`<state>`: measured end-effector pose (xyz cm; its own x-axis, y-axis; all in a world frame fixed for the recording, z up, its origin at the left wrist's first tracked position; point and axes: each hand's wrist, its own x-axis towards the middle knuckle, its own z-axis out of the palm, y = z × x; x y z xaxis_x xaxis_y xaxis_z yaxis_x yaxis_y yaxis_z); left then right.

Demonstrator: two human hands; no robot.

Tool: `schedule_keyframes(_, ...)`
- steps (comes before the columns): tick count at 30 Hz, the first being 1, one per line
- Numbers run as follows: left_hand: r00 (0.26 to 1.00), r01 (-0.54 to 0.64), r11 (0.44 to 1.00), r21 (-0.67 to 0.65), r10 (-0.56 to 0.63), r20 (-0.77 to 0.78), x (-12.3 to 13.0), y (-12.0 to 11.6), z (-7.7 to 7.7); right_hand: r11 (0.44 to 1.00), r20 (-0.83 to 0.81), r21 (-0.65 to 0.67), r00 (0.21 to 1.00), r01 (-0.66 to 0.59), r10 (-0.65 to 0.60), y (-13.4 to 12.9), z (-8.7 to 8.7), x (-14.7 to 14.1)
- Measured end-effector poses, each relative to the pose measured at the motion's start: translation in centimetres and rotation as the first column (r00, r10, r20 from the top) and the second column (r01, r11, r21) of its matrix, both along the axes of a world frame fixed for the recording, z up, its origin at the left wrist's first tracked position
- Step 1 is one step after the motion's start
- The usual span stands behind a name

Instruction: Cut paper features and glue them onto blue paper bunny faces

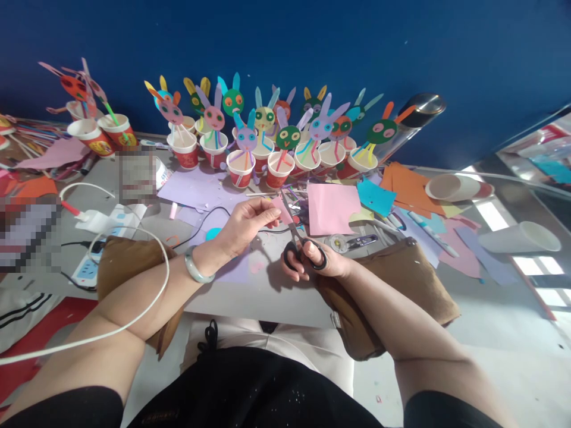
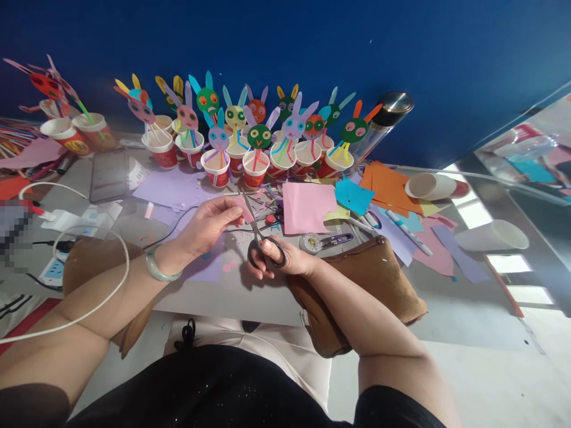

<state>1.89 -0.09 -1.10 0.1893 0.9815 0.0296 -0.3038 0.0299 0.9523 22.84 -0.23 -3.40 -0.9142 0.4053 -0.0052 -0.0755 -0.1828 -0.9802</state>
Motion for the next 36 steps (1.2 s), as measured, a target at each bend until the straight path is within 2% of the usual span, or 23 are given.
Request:
schedule_keyframes(18,1.0,-0.005,1.0,0.01,0.005,-0.003,0.1,-0.2,0.0,1.0,0.021,-0.023,1.0,0.01,-0.009,0.1,0.4,0.1)
schedule_keyframes(20,0.999,0.009,1.0,0.021,-0.008,-0.034,0.1,-0.3,0.1,0.999,0.018,-0.006,0.999,0.043,-0.043,0.2,0.2,0.1)
schedule_keyframes(22,0.998,0.017,1.0,0.025,-0.016,-0.054,0.1,-0.4,0.1,0.988,-0.013,0.041,0.989,0.147,-0.147,0.3,0.1,-0.1)
schedule_keyframes(24,0.998,0.014,0.999,0.034,-0.012,-0.056,0.0,-0.4,0.1,0.931,-0.054,0.104,0.937,0.35,-0.346,0.4,0.2,-0.3)
schedule_keyframes(27,0.997,0.009,0.998,0.066,-0.004,-0.079,0.1,-0.5,-0.1,0.727,-0.056,0.193,0.747,0.659,-0.663,0.6,0.6,-0.7)
schedule_keyframes(28,0.996,0.005,0.998,0.069,0.001,-0.092,0.2,-0.5,-0.2,0.662,-0.043,0.218,0.685,0.717,-0.727,0.7,0.7,-0.8)
schedule_keyframes(29,0.994,-0.002,0.998,0.068,0.009,-0.105,0.3,-0.6,-0.4,0.623,-0.027,0.234,0.645,0.746,-0.763,0.7,0.9,-0.9)
schedule_keyframes(30,0.993,-0.01,0.998,0.066,0.018,-0.117,0.4,-0.6,-0.5,0.613,-0.005,0.238,0.632,0.753,-0.775,0.7,1.0,-0.9)
schedule_keyframes(34,0.985,-0.005,0.996,0.091,0.021,-0.172,0.9,-0.9,-0.9,0.693,0.097,0.18,0.688,0.698,-0.719,0.4,0.8,-1.1)
schedule_keyframes(36,0.982,0.004,0.994,0.113,0.017,-0.19,1.0,-1.0,-1.0,0.684,0.091,0.183,0.68,0.707,-0.727,0.3,0.6,-1.3)
